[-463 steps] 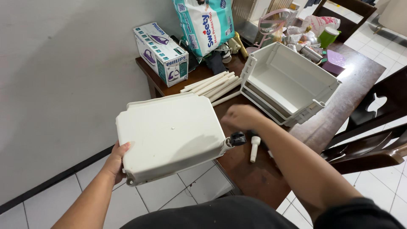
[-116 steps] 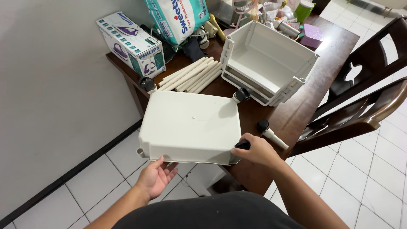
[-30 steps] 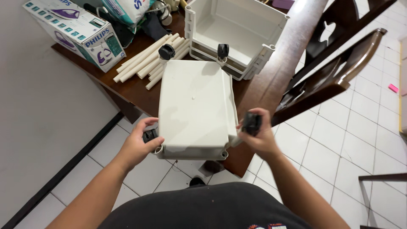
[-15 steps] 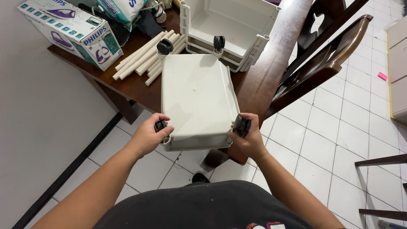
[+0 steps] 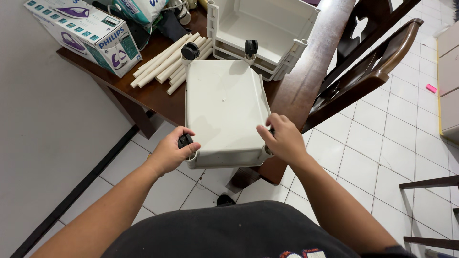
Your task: The person assembles a white plastic storage unit by attaching black caster wheels to the base and inserting vertical support poles into the frame. The person handles the base, wheels, and poles one at a time, securing each component before moving to the next.
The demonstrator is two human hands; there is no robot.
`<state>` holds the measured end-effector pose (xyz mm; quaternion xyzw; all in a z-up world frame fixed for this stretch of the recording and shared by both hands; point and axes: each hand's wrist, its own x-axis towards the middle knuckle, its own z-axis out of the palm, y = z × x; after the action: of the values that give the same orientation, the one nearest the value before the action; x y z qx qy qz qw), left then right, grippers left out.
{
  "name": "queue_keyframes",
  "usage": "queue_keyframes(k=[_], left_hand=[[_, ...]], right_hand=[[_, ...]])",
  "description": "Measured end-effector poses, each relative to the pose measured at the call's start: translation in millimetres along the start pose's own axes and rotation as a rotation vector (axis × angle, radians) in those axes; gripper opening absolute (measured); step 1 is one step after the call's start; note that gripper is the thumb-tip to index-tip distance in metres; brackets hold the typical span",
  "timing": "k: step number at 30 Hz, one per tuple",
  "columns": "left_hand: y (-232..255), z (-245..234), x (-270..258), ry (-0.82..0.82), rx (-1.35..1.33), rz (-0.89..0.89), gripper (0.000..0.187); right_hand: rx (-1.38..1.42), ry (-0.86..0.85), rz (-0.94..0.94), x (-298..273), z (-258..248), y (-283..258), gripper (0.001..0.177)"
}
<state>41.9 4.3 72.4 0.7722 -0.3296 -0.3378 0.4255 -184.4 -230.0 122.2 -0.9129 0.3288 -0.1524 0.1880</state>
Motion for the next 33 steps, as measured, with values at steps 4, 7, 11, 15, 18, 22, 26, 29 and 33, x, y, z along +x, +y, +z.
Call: queue_keyframes(k=[4, 7, 11, 15, 18, 22, 26, 29, 33], left_hand=[[3.5, -3.6, -1.8, 0.003, 0.060, 0.043, 0.052], [4.4, -4.7, -1.2, -0.015, 0.092, 0.055, 0.052], [11.8, -7.9, 1.2, -0.059, 0.093, 0.004, 0.051], [12.4, -8.3, 0.7, -0.059, 0.092, 0.004, 0.050], [7.0, -9.9, 0.1, -0.064, 0.066, 0.031, 0.050], [1.5, -4.8, -0.9, 0.014, 0.038, 0.111, 0.051], [-1.0, 0.6, -4.8, 0.092, 0.008, 0.105, 0.053], [-4.5, -2.3, -4.8, 0.058, -0.015, 0.069, 0.054], [-9.2, -2.3, -1.7, 0.060, -0.036, 0.110, 0.054]], right_hand=[[-0.045, -0.026, 0.035, 9.9, 12.5, -9.1, 0.026], [-0.021, 0.038, 0.030, 7.2, 21.2, -1.0, 0.016], [-0.040, 0.041, 0.029, 9.2, 27.8, 5.3, 0.015], [-0.092, 0.072, 0.017, 13.8, 32.6, 4.0, 0.016], [-0.099, 0.077, 0.042, 15.2, 34.2, 1.0, 0.015], [-0.069, 0.055, 0.028, 18.9, 30.6, 5.8, 0.011], [0.372, -0.154, 0.336, 30.8, 37.2, 33.2, 0.013], [0.826, -0.309, 0.571, 43.0, 35.0, 70.7, 0.016], [0.824, -0.140, 0.721, 70.6, 53.6, 114.9, 0.030]])
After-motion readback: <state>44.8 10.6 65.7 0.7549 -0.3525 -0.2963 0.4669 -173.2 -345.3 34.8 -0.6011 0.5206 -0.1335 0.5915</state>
